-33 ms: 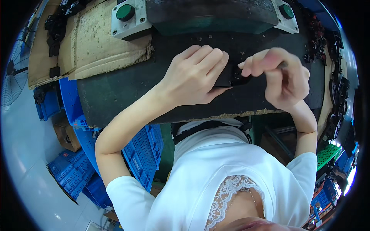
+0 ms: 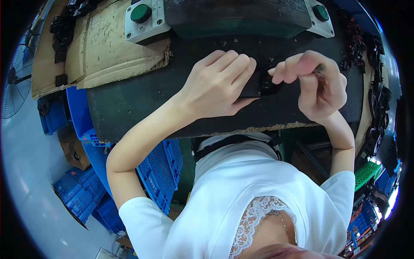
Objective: Assembling and pressing components for electrical power strips at a manufacturing workstation.
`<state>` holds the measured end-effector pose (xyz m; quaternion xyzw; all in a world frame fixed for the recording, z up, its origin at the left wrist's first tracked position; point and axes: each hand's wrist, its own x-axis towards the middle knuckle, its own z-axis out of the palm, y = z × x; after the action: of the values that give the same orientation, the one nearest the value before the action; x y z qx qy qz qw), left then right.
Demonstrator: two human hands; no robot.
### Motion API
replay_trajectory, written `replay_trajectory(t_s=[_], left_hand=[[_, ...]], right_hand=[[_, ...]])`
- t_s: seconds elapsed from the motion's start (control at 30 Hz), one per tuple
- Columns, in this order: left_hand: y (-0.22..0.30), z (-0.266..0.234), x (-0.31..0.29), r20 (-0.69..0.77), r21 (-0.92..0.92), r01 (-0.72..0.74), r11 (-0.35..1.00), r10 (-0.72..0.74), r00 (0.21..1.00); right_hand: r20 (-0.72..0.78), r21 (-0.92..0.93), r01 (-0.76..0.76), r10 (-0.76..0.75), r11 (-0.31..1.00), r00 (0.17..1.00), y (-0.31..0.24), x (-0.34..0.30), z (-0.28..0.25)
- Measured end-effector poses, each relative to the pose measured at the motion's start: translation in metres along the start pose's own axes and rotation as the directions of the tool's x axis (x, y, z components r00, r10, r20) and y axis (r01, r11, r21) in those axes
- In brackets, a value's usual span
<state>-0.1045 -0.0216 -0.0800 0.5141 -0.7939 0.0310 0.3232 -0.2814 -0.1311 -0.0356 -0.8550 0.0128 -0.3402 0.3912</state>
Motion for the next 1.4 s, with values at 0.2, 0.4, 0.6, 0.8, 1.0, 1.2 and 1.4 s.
replay_trajectory(t_s=[0.2, 0.4, 0.6, 0.8, 1.0, 1.2, 1.4], left_hand=[[-0.002, 0.0, 0.0, -0.016, 0.002, 0.001, 1.0, -0.001, 1.0], [0.0, -0.003, 0.0, 0.013, -0.027, 0.004, 1.0, -0.003, 1.0], [-0.002, 0.0, 0.0, -0.006, -0.033, 0.06, 0.998, -0.061, 0.998], [-0.003, -0.001, 0.003, 0.049, -0.049, 0.088, 0.995, -0.086, 0.995], [-0.002, 0.001, 0.003, 0.017, -0.058, 0.059, 0.997, -0.058, 0.998], [-0.003, 0.0, -0.001, 0.029, -0.031, 0.043, 0.999, -0.042, 0.999], [-0.003, 0.003, -0.001, -0.01, -0.034, 0.004, 0.999, -0.004, 1.0]], right_hand=[[-0.001, 0.005, 0.04, -0.04, 0.999, 0.999, 0.003, -0.005, 0.002], [0.139, 0.023, -0.094, 0.09, 0.995, 0.986, -0.001, -0.01, 0.003], [-0.054, 0.276, 0.036, -0.022, 0.96, 0.998, 0.004, -0.008, -0.011], [-0.115, 0.255, 0.12, -0.093, 0.959, 0.989, 0.01, -0.015, -0.005], [0.064, 0.177, 0.01, -0.021, 0.984, 0.998, 0.007, -0.016, -0.007], [0.204, 0.132, -0.028, 0.0, 0.991, 0.979, 0.002, -0.014, -0.007], [0.128, 0.203, -0.034, 0.008, 0.979, 0.992, 0.004, -0.019, 0.0]])
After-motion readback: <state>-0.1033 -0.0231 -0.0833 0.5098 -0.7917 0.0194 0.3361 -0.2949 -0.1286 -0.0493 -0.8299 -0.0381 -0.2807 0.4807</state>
